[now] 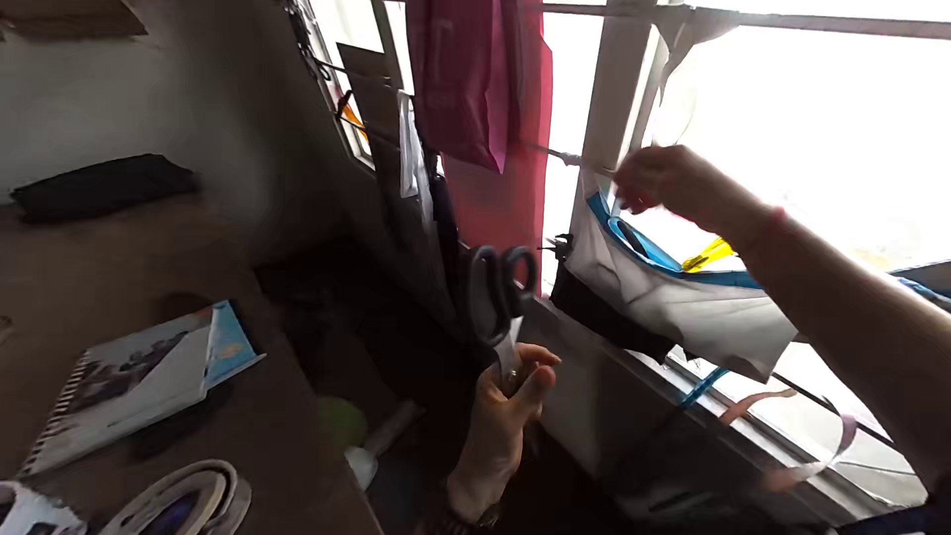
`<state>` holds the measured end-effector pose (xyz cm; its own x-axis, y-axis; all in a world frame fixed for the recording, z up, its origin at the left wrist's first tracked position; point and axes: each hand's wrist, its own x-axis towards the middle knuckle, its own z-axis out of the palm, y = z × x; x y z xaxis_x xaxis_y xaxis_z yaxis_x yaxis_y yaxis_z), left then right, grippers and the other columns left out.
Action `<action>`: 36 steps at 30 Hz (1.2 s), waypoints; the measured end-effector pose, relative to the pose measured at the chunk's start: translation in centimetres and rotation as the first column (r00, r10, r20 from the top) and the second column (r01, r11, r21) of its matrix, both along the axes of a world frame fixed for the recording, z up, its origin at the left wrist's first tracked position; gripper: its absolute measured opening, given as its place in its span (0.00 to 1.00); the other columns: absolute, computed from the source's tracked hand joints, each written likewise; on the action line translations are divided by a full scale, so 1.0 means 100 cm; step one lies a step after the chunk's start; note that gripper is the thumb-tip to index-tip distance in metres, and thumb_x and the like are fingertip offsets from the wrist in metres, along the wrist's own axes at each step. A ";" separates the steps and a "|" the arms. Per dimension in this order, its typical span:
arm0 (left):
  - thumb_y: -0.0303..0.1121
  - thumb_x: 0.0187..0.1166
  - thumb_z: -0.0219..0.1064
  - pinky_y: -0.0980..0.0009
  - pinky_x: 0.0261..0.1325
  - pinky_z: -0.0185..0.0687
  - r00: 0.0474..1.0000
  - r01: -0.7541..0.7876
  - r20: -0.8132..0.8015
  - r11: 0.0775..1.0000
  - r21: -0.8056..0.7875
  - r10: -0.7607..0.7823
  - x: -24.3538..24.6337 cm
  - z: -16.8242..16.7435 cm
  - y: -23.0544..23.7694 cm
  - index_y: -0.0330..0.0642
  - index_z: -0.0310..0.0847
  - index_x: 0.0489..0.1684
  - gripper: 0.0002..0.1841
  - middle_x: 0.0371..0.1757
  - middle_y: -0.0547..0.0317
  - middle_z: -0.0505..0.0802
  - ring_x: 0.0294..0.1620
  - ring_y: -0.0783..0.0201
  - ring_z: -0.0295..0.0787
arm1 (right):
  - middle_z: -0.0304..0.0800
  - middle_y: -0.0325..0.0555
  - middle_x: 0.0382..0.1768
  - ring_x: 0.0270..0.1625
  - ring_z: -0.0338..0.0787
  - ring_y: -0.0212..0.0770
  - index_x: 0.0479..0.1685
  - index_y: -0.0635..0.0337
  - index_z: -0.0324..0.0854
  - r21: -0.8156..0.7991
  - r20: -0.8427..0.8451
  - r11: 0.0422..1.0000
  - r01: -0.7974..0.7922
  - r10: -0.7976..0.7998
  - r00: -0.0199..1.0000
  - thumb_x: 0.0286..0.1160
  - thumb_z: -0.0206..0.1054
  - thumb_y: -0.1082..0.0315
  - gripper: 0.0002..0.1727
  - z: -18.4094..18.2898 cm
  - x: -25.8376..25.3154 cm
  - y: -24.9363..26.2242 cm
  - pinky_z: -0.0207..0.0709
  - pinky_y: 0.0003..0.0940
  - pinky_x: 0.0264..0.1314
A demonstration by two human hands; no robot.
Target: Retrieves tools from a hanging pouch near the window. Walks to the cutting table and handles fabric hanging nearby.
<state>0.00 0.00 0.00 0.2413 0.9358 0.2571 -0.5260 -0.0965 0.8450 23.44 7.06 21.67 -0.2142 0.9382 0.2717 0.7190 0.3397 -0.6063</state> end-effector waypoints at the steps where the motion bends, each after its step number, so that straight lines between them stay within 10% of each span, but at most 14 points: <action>1: 0.41 0.68 0.79 0.85 0.15 0.64 0.998 -0.035 0.038 0.991 -0.127 0.040 0.001 -0.009 0.002 0.48 0.90 0.37 0.09 0.13 0.79 0.76 0.10 0.84 0.66 | 0.89 0.57 0.42 0.40 0.91 0.43 0.53 0.73 0.81 -0.069 0.098 0.989 0.134 -0.127 0.987 0.91 0.54 0.70 0.14 -0.019 0.011 0.017 0.85 0.43 0.49; 5: 0.25 0.84 0.63 0.82 0.13 0.59 0.969 -0.187 -0.226 0.886 -0.424 0.097 0.023 -0.023 0.031 0.34 0.84 0.41 0.05 0.14 0.67 0.76 0.09 0.78 0.61 | 0.89 0.67 0.44 0.51 0.89 0.66 0.49 0.73 0.86 -0.173 0.491 0.913 0.370 -0.245 0.836 0.79 0.62 0.75 0.10 -0.064 0.029 0.041 0.76 0.68 0.55; 8: 0.29 0.87 0.62 0.82 0.15 0.58 0.967 -0.121 -0.255 0.847 -0.518 -0.018 0.058 -0.049 0.060 0.32 0.84 0.54 0.10 0.28 0.59 0.89 0.10 0.78 0.61 | 0.90 0.63 0.39 0.43 0.90 0.60 0.43 0.71 0.87 -0.200 0.505 0.900 0.388 -0.245 0.828 0.77 0.62 0.76 0.08 -0.074 0.034 0.047 0.80 0.62 0.50; 13: 0.30 0.87 0.63 0.78 0.16 0.54 0.991 -0.068 -0.135 0.771 -0.633 -0.024 0.121 -0.067 0.097 0.33 0.83 0.59 0.12 0.33 0.56 0.94 0.11 0.78 0.59 | 0.90 0.62 0.55 0.57 0.90 0.65 0.58 0.65 0.85 0.023 0.610 0.948 0.317 -0.265 0.747 0.74 0.67 0.79 0.14 -0.047 0.046 0.010 0.79 0.67 0.59; 18: 0.28 0.83 0.67 0.79 0.14 0.57 0.999 -0.048 -0.046 0.749 -0.661 0.023 0.162 -0.069 0.111 0.32 0.84 0.45 0.06 0.14 0.64 0.74 0.09 0.74 0.59 | 0.92 0.56 0.42 0.50 0.91 0.62 0.53 0.57 0.88 -0.229 0.896 0.884 0.408 0.028 0.443 0.82 0.65 0.63 0.11 -0.041 0.056 -0.011 0.79 0.65 0.48; 22: 0.37 0.92 0.55 0.79 0.13 0.59 0.984 0.110 0.178 0.702 -0.703 0.025 0.179 -0.072 0.116 0.45 0.73 0.31 0.14 0.10 0.71 0.65 0.07 0.74 0.57 | 0.92 0.55 0.42 0.46 0.92 0.56 0.44 0.64 0.90 0.046 0.676 0.998 -0.044 0.001 0.737 0.73 0.66 0.80 0.09 -0.068 0.063 0.001 0.84 0.56 0.50; 24: 0.38 0.93 0.52 0.80 0.12 0.57 0.958 0.177 0.283 0.689 -0.703 0.042 0.181 -0.077 0.114 0.47 0.70 0.24 0.18 0.08 0.72 0.64 0.05 0.75 0.56 | 0.93 0.57 0.40 0.43 0.94 0.56 0.46 0.67 0.88 0.118 0.534 0.993 -0.006 -0.059 0.844 0.74 0.63 0.82 0.10 -0.072 0.048 0.012 0.85 0.56 0.48; 29: 0.34 0.93 0.50 0.81 0.13 0.64 0.925 0.236 0.372 0.656 -0.716 0.073 0.170 -0.066 0.104 0.46 0.68 0.29 0.15 0.10 0.69 0.69 0.06 0.75 0.61 | 0.91 0.59 0.43 0.49 0.89 0.54 0.49 0.69 0.87 -0.209 0.447 0.942 0.262 -0.146 0.882 0.77 0.61 0.81 0.10 -0.071 0.030 0.043 0.78 0.54 0.54; 33: 0.27 0.90 0.51 0.83 0.11 0.62 0.881 0.310 0.472 0.717 -0.625 0.030 0.159 -0.070 0.100 0.43 0.71 0.33 0.11 0.10 0.68 0.72 0.06 0.77 0.61 | 0.86 0.50 0.35 0.33 0.85 0.40 0.49 0.65 0.83 -0.432 0.236 0.864 0.260 -0.170 0.957 0.77 0.60 0.81 0.09 -0.068 0.030 0.044 0.79 0.39 0.36; 36: 0.28 0.92 0.50 0.83 0.11 0.64 0.859 0.343 0.510 0.704 -0.622 0.032 0.153 -0.065 0.099 0.44 0.69 0.32 0.12 0.09 0.69 0.70 0.05 0.76 0.61 | 0.81 0.47 0.29 0.28 0.82 0.37 0.40 0.65 0.80 -0.510 0.397 0.817 0.269 -0.054 0.916 0.85 0.55 0.77 0.09 -0.065 0.026 0.042 0.77 0.36 0.34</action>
<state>15.30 9.88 -6.49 0.4306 0.8491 -0.3059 -0.8057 0.5144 0.2936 26.05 11.24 15.16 -0.0249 0.9340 -0.3563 0.9301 -0.1090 -0.3508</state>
